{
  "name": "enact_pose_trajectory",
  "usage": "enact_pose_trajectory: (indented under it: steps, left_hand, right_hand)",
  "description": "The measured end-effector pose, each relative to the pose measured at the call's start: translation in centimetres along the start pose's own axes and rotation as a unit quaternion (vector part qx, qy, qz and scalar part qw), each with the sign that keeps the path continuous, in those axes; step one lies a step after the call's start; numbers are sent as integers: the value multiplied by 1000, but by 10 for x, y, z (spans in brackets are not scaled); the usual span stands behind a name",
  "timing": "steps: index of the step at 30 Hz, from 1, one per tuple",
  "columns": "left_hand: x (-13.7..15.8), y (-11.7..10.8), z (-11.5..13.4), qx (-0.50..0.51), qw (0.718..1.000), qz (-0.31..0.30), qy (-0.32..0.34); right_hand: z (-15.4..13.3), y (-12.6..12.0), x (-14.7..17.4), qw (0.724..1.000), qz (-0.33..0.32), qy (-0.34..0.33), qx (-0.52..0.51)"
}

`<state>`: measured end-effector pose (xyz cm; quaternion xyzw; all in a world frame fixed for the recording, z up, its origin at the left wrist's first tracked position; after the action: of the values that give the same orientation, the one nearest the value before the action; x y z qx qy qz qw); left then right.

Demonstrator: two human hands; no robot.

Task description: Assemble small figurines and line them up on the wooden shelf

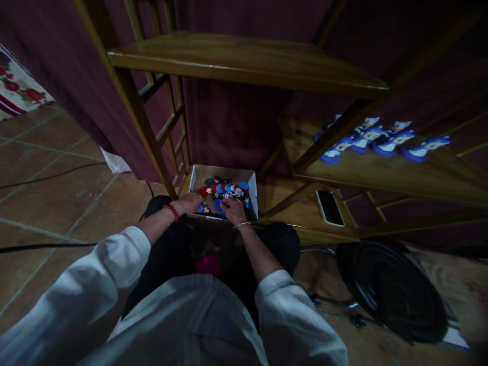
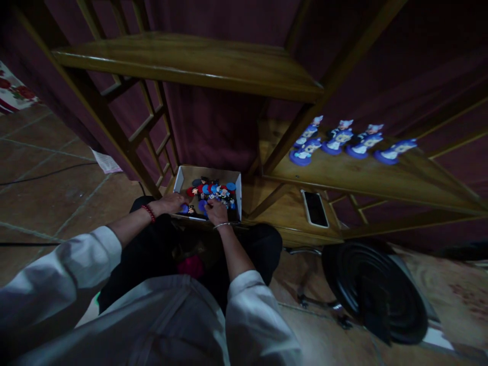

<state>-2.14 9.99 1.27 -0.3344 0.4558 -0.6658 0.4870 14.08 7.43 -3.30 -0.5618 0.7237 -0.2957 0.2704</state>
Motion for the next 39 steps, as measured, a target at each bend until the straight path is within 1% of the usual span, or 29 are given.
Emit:
enact_pose_trajectory:
  steps: [2, 3, 9, 13, 16, 24, 28, 31, 36, 39]
  left_hand:
    - [6, 9, 9, -59, 995, -59, 46]
    - [8, 11, 12, -82, 992, -74, 60]
    - [7, 19, 13, -120, 988, -64, 76]
    - [3, 22, 14, -108, 989, -51, 86]
    - [3, 21, 16, -104, 989, -47, 91]
    - [4, 19, 20, -77, 995, -16, 62]
    - [8, 19, 23, -52, 997, 13, 53]
    - [12, 19, 26, -31, 998, 35, 36]
    - [17, 22, 31, 16, 999, 42, 10]
    - [16, 25, 30, 24, 998, 51, -7]
  right_hand:
    - [-1, 1, 0, 1000, 1, -14, 6]
    - [-1, 1, 0, 1000, 1, -17, 7]
    - [1, 6, 0, 1000, -13, -17, 10]
    - [1, 6, 0, 1000, -14, -7, 2]
    - [2, 7, 1, 999, -18, 13, -24]
    - [5, 7, 5, 988, -30, 94, -115]
    - [1, 3, 3, 988, -19, 85, -125]
    - [1, 5, 1, 989, -24, 73, -127]
    - [5, 8, -2, 983, -15, 82, -161]
    - [6, 9, -2, 978, -17, 94, -187]
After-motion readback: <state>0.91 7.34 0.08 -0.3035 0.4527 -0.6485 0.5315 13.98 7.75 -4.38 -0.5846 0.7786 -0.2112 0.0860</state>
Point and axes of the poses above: each hand's wrist, its own x-axis away from the middle knuckle, its own y-axis out of the palm, z = x × y, the point moved 8 cm from there along -x, towards the middle knuckle, and after that the axes turned 15 degrees about z, right-handed, at the moved point
